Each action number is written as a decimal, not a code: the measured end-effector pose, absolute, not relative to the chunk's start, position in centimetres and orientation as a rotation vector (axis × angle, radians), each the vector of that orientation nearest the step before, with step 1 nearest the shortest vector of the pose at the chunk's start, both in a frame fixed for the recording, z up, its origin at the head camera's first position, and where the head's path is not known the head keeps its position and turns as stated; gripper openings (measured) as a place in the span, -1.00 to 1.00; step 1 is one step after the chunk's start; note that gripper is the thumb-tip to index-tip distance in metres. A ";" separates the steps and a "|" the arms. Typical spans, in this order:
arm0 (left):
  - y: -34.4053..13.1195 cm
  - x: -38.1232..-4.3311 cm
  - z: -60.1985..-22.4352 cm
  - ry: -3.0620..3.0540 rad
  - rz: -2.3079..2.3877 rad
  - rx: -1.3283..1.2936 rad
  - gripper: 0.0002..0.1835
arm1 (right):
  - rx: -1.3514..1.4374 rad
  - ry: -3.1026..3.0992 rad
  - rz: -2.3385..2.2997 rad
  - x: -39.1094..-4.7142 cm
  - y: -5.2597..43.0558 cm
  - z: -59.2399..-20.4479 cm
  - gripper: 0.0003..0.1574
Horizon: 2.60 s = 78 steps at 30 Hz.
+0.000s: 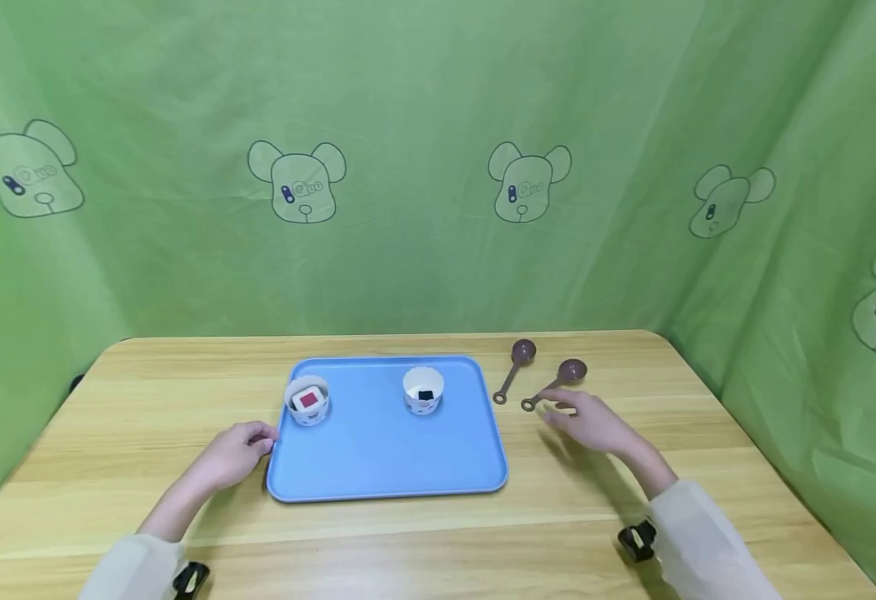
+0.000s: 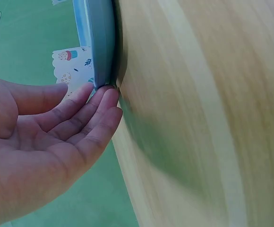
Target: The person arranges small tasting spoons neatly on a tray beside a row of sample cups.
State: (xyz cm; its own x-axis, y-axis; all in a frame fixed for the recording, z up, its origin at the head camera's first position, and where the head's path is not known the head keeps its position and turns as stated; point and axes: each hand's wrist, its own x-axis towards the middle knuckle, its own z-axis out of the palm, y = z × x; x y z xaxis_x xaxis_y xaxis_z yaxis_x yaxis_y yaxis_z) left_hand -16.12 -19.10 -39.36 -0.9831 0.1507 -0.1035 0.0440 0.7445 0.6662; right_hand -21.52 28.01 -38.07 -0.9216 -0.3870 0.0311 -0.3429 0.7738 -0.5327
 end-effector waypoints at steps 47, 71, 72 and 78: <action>-19.1 -16.1 -39.5 2.801 1.055 0.163 -0.79 | -0.331 2.763 -1.006 -26.1 28.8 -38.4 -0.49; -19.1 -16.3 -39.5 2.798 1.057 0.154 -0.79 | -0.104 2.665 -1.080 -27.7 28.5 -39.5 -0.52; -19.1 -16.3 -39.5 2.799 1.057 0.155 -0.79 | -0.105 2.666 -1.085 -27.8 28.6 -39.5 -0.52; -19.1 -16.3 -39.5 2.805 1.052 0.164 -0.79 | -0.095 2.668 -1.112 -27.8 28.8 -39.7 -0.56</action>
State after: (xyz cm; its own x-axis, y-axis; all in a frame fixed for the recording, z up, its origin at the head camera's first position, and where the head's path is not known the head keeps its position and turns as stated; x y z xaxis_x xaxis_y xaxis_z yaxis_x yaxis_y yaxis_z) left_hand -16.34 -19.08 -39.52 -0.9841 0.1510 -0.0932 0.0524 0.7493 0.6602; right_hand -27.77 28.76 -39.74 -0.9669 -0.1548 -0.2028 0.0350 0.7069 -0.7064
